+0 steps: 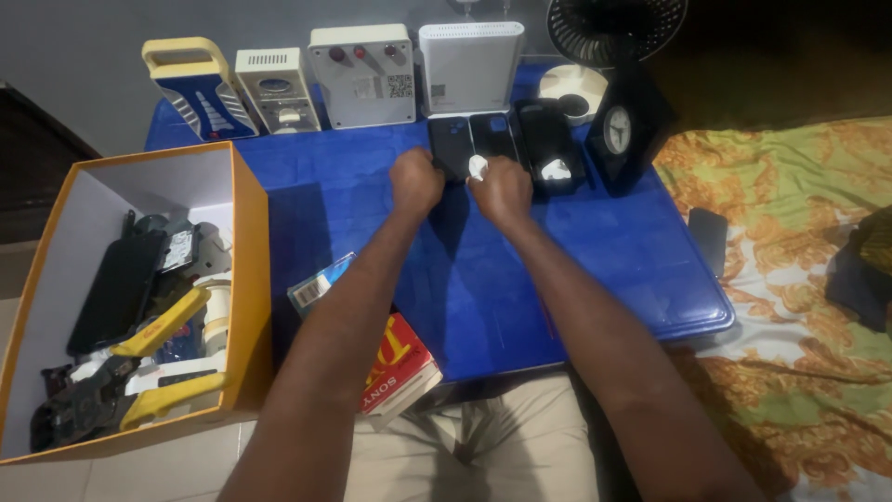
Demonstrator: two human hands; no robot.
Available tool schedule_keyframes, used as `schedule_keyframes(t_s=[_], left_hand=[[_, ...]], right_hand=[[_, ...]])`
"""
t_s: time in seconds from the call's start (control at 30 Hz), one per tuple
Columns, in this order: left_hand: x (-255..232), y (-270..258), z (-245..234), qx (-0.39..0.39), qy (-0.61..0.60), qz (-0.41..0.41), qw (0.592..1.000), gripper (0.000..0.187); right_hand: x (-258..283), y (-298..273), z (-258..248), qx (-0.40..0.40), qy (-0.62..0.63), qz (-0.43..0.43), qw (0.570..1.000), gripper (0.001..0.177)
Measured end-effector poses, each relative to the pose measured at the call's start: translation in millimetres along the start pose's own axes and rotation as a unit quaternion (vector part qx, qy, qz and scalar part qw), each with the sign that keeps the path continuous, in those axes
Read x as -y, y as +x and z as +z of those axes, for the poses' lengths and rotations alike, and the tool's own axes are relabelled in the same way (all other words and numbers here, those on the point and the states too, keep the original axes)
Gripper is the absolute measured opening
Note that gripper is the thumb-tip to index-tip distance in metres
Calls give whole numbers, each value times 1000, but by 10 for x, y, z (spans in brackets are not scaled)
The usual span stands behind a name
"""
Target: Cleaning various electronic items including a solar lamp, a phone, and a crimping tool using a white cloth.
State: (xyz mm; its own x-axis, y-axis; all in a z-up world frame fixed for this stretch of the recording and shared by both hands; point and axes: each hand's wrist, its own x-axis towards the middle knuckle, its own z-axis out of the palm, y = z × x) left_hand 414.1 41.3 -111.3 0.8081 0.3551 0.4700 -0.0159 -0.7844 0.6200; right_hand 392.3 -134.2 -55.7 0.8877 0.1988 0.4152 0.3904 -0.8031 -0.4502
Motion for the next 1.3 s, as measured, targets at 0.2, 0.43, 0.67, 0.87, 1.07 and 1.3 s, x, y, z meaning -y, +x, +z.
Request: schedule_keyframes(t_s=[0.2,0.43,0.67,0.87,1.07,1.3], left_hand=[[-174,-85,-239,5,-19,-7,1000,32],[-548,-438,-869,29,-37,10,999,18],[-1194,-1502,-2135,114,-258,24,959,27],[-1236,-2393,-2784,113,-308,-44,944,30],[-1090,-2908,-3303,41,-306,-33,951,22],[-1020,-3195,-3739,7,-303,-57,951,23]], right_hand=[[90,-27,-97,-4,11,5,1000,32],[306,-302,-364,-31,98,-31,994,40],[993,-1413,-1151,39,483,55,873,26],[1295,-2247,-1463,77,554,102,823,29],[1564,-2721,-1475,148,525,96,833,33],[1902,-2857,-1458,174,517,55,837,33]])
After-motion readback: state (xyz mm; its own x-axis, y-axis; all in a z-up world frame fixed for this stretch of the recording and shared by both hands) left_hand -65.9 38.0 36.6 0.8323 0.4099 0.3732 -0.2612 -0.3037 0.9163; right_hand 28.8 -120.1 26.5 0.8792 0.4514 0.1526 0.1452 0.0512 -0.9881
